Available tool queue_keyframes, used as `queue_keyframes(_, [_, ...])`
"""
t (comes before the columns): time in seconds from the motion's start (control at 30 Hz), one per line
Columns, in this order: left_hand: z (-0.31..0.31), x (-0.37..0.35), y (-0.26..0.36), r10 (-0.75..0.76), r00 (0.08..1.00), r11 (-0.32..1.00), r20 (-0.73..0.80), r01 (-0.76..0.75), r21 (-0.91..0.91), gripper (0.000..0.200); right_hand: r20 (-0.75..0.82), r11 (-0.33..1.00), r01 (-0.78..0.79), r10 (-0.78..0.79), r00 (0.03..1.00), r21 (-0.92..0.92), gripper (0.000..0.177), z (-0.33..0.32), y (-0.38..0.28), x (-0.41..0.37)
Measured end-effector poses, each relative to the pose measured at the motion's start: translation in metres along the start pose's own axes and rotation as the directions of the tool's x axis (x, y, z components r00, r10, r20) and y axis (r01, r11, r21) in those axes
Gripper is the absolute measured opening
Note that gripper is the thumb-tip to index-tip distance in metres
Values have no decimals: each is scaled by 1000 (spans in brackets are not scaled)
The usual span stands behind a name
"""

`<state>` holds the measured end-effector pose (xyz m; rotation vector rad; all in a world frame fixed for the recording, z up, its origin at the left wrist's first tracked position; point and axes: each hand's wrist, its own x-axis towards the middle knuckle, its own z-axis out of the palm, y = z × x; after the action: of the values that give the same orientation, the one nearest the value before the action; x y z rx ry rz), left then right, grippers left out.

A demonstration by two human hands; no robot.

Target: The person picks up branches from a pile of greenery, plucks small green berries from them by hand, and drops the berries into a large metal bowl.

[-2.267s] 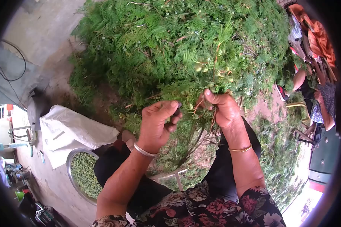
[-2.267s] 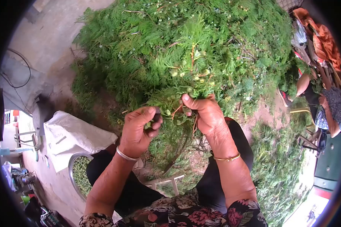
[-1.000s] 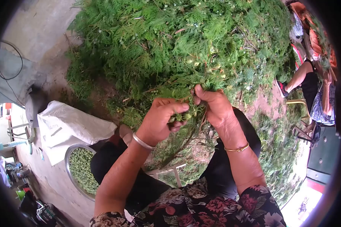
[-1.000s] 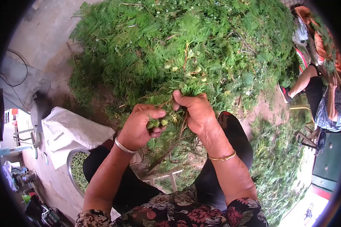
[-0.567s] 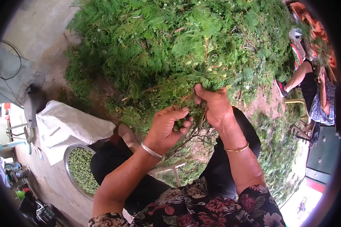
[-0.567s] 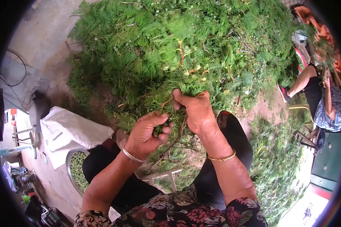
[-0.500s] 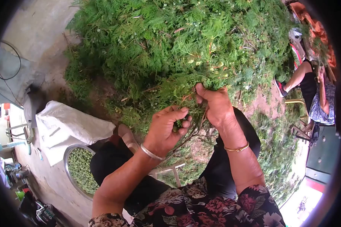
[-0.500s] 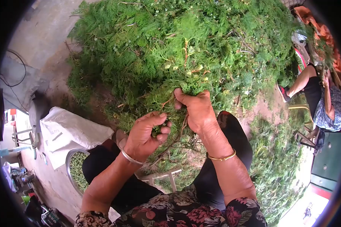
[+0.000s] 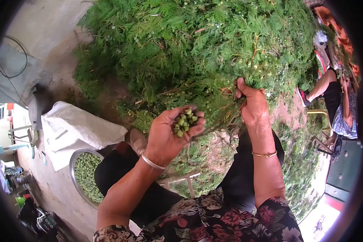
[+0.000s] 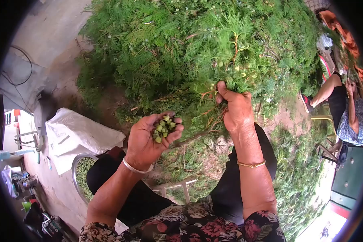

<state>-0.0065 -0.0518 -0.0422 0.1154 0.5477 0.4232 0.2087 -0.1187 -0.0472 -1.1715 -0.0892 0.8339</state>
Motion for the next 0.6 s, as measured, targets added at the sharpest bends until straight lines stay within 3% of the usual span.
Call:
queue_keyframes(0.07, [0,1,2,-14,997,999,79,16,-29,37,37,993,23,-19,999,-112,1,14,-8,-13])
queue_keyframes(0.2, [4,-1,4,-28,999,999,41,28,-19,40,177,987,-30,58,982,-159,4,9,-1,-11])
queue_keyframes(0.3, [-10,0,19,-41,993,994,115,29,105,30,259,986,-74,111,960,-148,10,9,-2,-14])
queue_keyframes(0.37, [-8,-13,40,164,986,940,-10,-153,306,20,288,989,-55,94,953,-140,10,8,-4,-14])
queue_keyframes(0.43, [-12,-33,73,242,970,926,-35,-220,306,16,350,963,-85,175,920,-256,12,2,-2,-12])
queue_keyframes(0.47, [-16,-47,90,346,937,881,-47,-307,361,15,273,970,-107,165,948,-217,10,10,-4,-21])
queue_keyframes(0.53, [-21,-85,116,569,808,753,-152,-438,491,14,357,971,-83,162,920,-226,9,16,-14,-29])
queue_keyframes(0.6, [-43,-132,134,754,614,574,-231,-447,686,18,440,972,-53,152,885,-229,8,20,-19,-33])
